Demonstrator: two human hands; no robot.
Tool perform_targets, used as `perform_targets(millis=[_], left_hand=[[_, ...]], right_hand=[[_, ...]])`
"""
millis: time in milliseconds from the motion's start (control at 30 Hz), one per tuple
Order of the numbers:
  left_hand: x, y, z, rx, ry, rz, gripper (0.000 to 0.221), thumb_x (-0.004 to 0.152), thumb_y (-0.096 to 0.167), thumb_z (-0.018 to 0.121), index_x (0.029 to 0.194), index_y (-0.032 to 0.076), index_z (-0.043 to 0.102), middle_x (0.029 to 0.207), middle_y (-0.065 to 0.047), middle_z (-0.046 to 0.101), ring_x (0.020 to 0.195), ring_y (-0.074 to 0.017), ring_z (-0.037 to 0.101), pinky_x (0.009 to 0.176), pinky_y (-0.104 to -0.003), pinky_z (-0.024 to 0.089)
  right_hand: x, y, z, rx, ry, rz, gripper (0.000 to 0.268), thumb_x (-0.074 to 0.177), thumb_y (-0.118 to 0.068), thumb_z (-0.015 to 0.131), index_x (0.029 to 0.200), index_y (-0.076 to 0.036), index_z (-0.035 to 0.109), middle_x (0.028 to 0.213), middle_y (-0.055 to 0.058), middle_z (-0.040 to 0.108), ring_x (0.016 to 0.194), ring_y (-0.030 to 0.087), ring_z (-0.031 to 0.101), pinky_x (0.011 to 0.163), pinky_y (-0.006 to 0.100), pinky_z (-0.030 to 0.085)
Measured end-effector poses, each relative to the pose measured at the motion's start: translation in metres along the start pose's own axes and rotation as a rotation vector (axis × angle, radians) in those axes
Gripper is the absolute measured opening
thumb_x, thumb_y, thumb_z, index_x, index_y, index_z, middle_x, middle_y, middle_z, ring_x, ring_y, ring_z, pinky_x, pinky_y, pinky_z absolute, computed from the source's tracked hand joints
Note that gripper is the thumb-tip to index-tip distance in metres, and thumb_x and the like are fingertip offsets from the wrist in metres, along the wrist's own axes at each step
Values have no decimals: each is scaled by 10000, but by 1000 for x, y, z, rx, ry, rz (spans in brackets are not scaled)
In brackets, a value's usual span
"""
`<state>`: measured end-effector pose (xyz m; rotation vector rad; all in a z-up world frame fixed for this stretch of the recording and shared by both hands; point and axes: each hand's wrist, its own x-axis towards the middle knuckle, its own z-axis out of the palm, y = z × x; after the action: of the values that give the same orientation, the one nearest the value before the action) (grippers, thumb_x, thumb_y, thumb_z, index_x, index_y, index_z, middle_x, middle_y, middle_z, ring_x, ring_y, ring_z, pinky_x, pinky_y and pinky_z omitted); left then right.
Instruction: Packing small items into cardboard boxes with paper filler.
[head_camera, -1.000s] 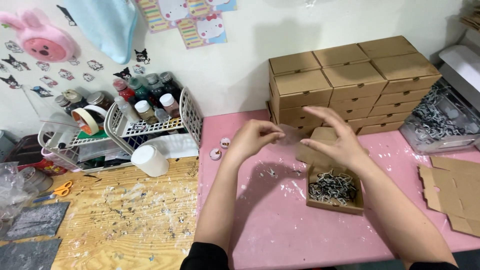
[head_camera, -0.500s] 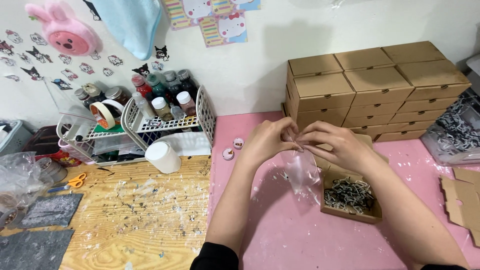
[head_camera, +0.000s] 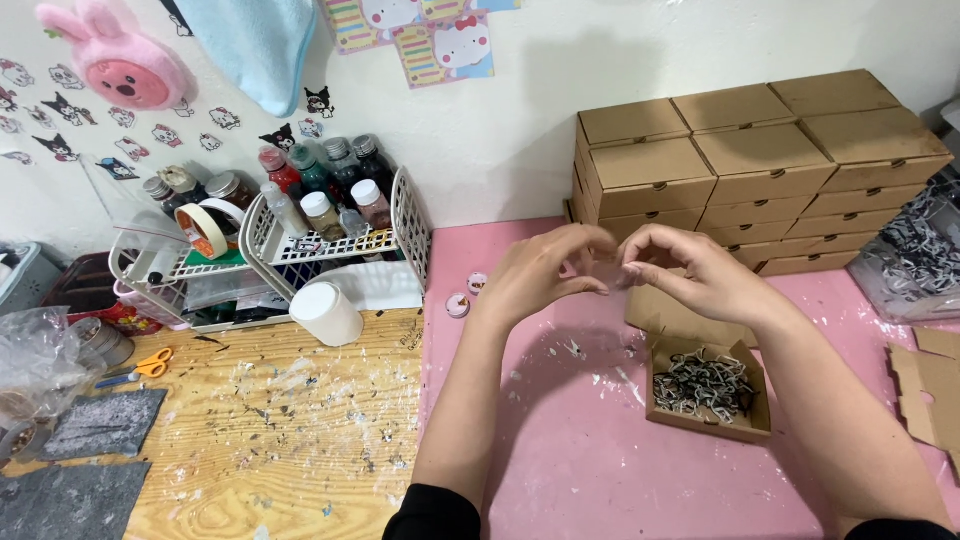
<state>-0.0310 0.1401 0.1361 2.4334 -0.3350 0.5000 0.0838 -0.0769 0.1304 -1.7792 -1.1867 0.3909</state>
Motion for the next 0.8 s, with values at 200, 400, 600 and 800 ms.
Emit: perform_targets(millis=[200, 400, 600, 800], left_hand=[[-1, 3, -2, 105, 242, 326, 163, 846, 266, 779, 1004, 230, 761, 1184, 63, 685, 1071, -169, 691, 813, -312, 598], [2, -10, 6, 126, 223, 287, 117, 817, 286, 800, 910, 227, 759, 1027, 67, 660, 986, -168, 643, 813, -320, 567], [3, -15, 2, -67, -13, 249, 144, 869, 226, 792, 981, 139, 767, 886, 22, 743, 927, -203, 659, 842, -362, 545], [1, -38, 13, -274, -155, -55, 165, 928, 243, 696, 1030, 113, 702, 985, -25, 791, 908, -170, 773, 904, -339, 629]], right_hand=[[1, 6, -2, -122, 14, 27, 176, 970, -186, 609, 1103, -77, 646, 1007, 48, 747, 965, 154, 729, 843, 330, 597], [4, 9, -1, -145, -46, -17, 169, 963, -209, 619, 1056, -80, 675, 956, 24, 772, 908, 149, 743, 803, 318, 606], [8, 7, 1, -243, -163, 47, 188, 892, -245, 722, 973, -76, 730, 891, 48, 782, 845, 178, 731, 740, 356, 603], [8, 2, 7, -95, -88, 19, 442, 848, -327, 728, 1238, -156, 611, 1052, 13, 747, 937, 149, 721, 807, 325, 618]])
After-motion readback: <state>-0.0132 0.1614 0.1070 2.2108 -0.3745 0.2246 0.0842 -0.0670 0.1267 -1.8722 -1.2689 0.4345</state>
